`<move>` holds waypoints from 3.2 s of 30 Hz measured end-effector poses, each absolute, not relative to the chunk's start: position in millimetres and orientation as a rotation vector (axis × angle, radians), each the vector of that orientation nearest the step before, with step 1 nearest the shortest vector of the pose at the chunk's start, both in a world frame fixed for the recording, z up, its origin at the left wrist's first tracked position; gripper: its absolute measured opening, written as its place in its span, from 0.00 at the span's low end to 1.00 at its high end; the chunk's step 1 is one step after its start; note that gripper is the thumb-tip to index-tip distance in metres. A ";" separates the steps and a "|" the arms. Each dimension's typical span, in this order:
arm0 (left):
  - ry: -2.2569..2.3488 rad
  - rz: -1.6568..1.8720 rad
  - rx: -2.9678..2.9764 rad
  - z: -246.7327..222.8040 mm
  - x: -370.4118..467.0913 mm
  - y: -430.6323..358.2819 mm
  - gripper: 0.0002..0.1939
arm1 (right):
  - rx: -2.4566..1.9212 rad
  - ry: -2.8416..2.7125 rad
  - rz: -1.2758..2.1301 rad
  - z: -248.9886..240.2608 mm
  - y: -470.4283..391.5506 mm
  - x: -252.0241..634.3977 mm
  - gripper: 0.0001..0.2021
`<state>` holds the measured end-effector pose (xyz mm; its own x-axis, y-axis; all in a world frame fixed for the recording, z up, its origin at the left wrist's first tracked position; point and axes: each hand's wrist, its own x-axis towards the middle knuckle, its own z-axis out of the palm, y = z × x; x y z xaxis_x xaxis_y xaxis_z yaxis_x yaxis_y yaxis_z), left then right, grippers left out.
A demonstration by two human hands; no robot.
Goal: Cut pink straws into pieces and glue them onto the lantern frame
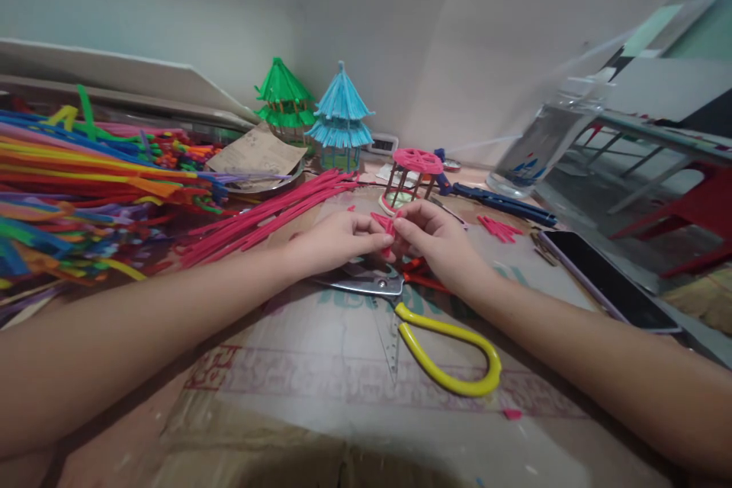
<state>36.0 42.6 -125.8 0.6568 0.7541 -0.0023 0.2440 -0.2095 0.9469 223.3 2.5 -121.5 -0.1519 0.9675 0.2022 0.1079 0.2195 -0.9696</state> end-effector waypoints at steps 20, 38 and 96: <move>0.801 0.619 1.727 -127.1 39.0 40.0 0.18 | -1.081 -1.434 1.178 -122.9 4.2 224.2 0.19; 0.776 0.610 1.745 -130.6 37.7 42.1 0.17 | -1.082 -1.484 1.196 -124.3 6.1 225.0 0.18; 0.839 0.654 1.693 -126.3 38.5 41.6 0.13 | -1.093 -1.859 0.951 -135.0 3.0 223.1 0.29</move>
<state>38.5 41.6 -126.3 0.5993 0.8004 0.0100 0.2056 -0.1660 0.9645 223.1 3.0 -135.0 -0.3404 0.9096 0.2381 0.3392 0.3549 -0.8712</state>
